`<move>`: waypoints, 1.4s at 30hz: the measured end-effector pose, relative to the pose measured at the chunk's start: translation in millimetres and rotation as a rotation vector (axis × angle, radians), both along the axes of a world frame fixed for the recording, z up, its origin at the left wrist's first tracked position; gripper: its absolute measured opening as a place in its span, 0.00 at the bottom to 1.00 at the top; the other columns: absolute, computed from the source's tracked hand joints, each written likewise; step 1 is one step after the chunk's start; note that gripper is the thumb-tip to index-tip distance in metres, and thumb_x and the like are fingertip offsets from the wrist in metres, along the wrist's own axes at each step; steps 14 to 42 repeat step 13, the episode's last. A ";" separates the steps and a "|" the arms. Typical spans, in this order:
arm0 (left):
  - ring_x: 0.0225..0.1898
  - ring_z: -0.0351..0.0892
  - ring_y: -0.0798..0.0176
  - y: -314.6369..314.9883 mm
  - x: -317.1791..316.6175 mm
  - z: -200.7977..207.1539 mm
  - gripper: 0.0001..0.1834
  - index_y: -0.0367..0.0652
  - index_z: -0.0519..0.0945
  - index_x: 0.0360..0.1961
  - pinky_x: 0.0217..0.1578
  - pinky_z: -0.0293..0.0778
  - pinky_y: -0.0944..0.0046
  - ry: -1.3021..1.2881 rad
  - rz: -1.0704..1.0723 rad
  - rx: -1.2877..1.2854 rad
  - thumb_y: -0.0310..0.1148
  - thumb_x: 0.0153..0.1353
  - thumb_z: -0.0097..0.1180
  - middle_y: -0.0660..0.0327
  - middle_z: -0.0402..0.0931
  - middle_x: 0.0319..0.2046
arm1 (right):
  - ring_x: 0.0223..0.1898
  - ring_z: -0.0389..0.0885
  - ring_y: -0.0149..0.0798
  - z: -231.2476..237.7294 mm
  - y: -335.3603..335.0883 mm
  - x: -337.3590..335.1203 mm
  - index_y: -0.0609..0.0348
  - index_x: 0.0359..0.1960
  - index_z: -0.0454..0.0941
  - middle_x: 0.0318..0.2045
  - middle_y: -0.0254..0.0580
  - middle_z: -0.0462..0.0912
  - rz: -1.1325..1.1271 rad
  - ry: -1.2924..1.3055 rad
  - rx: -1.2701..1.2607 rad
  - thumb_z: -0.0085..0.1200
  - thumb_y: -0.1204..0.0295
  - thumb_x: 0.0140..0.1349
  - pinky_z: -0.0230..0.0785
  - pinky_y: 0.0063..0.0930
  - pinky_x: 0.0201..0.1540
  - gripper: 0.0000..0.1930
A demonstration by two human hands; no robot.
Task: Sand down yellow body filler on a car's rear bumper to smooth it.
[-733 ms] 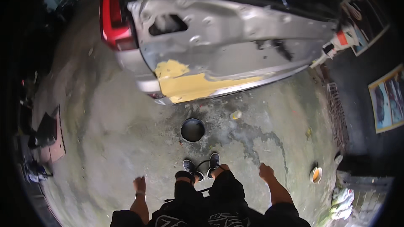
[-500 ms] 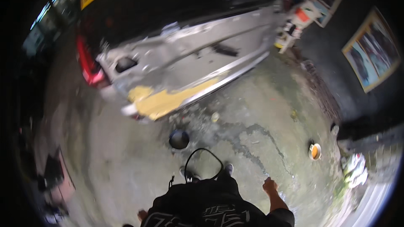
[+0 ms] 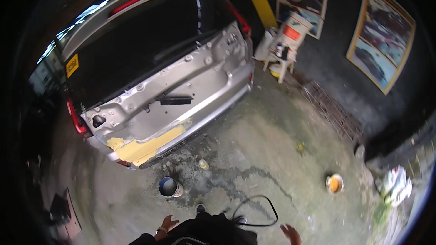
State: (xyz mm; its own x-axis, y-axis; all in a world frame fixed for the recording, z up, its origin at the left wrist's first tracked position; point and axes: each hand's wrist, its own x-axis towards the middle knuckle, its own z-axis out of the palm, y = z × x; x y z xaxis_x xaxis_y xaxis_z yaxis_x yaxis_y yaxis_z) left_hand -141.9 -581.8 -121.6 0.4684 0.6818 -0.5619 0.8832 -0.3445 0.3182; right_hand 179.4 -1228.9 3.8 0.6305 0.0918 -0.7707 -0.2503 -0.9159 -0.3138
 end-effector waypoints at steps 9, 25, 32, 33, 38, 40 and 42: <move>0.60 0.84 0.44 -55.8 220.8 51.3 0.46 0.43 0.72 0.72 0.58 0.79 0.44 0.210 -0.220 -0.445 0.63 0.62 0.66 0.45 0.82 0.60 | 0.76 0.66 0.57 87.3 -100.8 154.4 0.50 0.77 0.67 0.73 0.58 0.71 -0.317 -0.182 0.164 0.55 0.32 0.64 0.57 0.54 0.76 0.48; 0.57 0.85 0.48 -71.7 332.3 21.0 0.43 0.48 0.72 0.70 0.50 0.81 0.40 0.241 -0.103 -0.778 0.63 0.63 0.67 0.52 0.81 0.61 | 0.69 0.74 0.58 -195.5 -284.5 171.4 0.41 0.79 0.64 0.70 0.52 0.75 -0.853 -0.187 1.020 0.54 0.43 0.73 0.65 0.84 0.64 0.37; 0.57 0.85 0.48 -71.7 332.3 21.0 0.43 0.48 0.72 0.70 0.50 0.81 0.40 0.241 -0.103 -0.778 0.63 0.63 0.67 0.52 0.81 0.61 | 0.69 0.74 0.58 -195.5 -284.5 171.4 0.41 0.79 0.64 0.70 0.52 0.75 -0.853 -0.187 1.020 0.54 0.43 0.73 0.65 0.84 0.64 0.37; 0.57 0.85 0.48 -71.7 332.3 21.0 0.43 0.48 0.72 0.70 0.50 0.81 0.40 0.241 -0.103 -0.778 0.63 0.63 0.67 0.52 0.81 0.61 | 0.69 0.74 0.58 -195.5 -284.5 171.4 0.41 0.79 0.64 0.70 0.52 0.75 -0.853 -0.187 1.020 0.54 0.43 0.73 0.65 0.84 0.64 0.37; 0.57 0.85 0.48 -71.7 332.3 21.0 0.43 0.48 0.72 0.70 0.50 0.81 0.40 0.241 -0.103 -0.778 0.63 0.63 0.67 0.52 0.81 0.61 | 0.69 0.74 0.58 -195.5 -284.5 171.4 0.41 0.79 0.64 0.70 0.52 0.75 -0.853 -0.187 1.020 0.54 0.43 0.73 0.65 0.84 0.64 0.37; 0.57 0.85 0.48 -71.7 332.3 21.0 0.43 0.48 0.72 0.70 0.50 0.81 0.40 0.241 -0.103 -0.778 0.63 0.63 0.67 0.52 0.81 0.61 | 0.69 0.74 0.58 -195.5 -284.5 171.4 0.41 0.79 0.64 0.70 0.52 0.75 -0.853 -0.187 1.020 0.54 0.43 0.73 0.65 0.84 0.64 0.37; 0.57 0.85 0.48 -71.7 332.3 21.0 0.43 0.48 0.72 0.70 0.50 0.81 0.40 0.241 -0.103 -0.778 0.63 0.63 0.67 0.52 0.81 0.61 | 0.69 0.74 0.58 -195.5 -284.5 171.4 0.41 0.79 0.64 0.70 0.52 0.75 -0.853 -0.187 1.020 0.54 0.43 0.73 0.65 0.84 0.64 0.37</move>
